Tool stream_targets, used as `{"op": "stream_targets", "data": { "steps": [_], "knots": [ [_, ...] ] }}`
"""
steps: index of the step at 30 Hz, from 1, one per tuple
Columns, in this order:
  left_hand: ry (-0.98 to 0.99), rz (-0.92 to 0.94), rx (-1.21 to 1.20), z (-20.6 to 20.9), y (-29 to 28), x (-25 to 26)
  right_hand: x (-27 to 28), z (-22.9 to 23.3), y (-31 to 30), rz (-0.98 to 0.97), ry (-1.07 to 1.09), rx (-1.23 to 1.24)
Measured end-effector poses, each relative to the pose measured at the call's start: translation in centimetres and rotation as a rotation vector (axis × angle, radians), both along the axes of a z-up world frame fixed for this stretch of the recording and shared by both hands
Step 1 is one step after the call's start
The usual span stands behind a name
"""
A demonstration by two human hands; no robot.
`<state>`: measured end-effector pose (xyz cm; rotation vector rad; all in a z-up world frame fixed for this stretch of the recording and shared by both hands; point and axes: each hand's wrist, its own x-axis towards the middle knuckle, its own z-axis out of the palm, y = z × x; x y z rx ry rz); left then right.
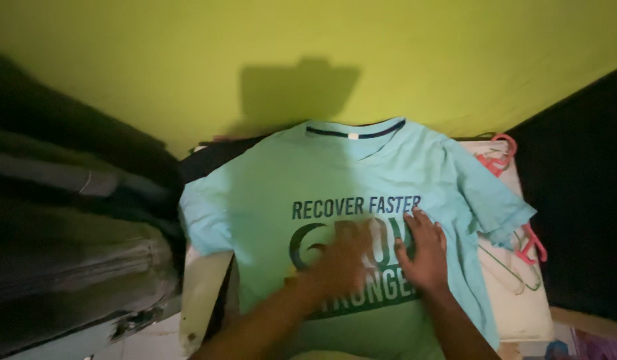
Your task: The person folds a yellow polo shirt and a light blue t-shirt on a white surface, then places each on a hanger and hangs them on a metal clothing rack. The person also handles a pink and grey top on a hanger and hangs it on the rack.
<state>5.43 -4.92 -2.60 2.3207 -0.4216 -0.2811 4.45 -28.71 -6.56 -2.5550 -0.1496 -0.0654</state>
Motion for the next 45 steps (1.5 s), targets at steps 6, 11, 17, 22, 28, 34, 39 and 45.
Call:
{"op": "stream_targets", "data": {
  "steps": [6, 11, 17, 22, 28, 34, 39, 45],
  "knots": [
    [-0.113, -0.366, -0.113, 0.6, -0.1, -4.1, 0.2, 0.2, 0.3, 0.002, -0.043, 0.004],
    [-0.139, 0.109, 0.201, -0.8, 9.6, 0.6, -0.2, 0.3, 0.0, 0.004, 0.006, 0.006],
    [-0.233, 0.642, 0.584, -3.4, 20.6, 1.2, -0.3, 0.3, 0.3, 0.013, -0.017, 0.006],
    [-0.275, 0.535, 0.466, -2.1, 15.3, -1.3, -0.3, -0.2, 0.1, 0.026, -0.026, 0.004],
    [-0.009, 0.013, 0.051, 1.9, -3.6, -9.1, -0.6, -1.4, -0.6, 0.050, -0.059, 0.012],
    [-0.228, -0.332, 0.089, 0.8, -4.4, -15.4, -0.7, -1.9, -0.8, 0.086, -0.104, 0.005],
    [-0.165, -0.087, 0.066, -1.7, 1.3, -18.4, -1.2, -2.1, -1.3, 0.112, -0.118, 0.017],
    [-0.198, 0.349, 0.472, -0.8, 11.2, -22.9, -1.0, -2.6, -1.5, 0.121, -0.112, 0.043]
  ]
}}
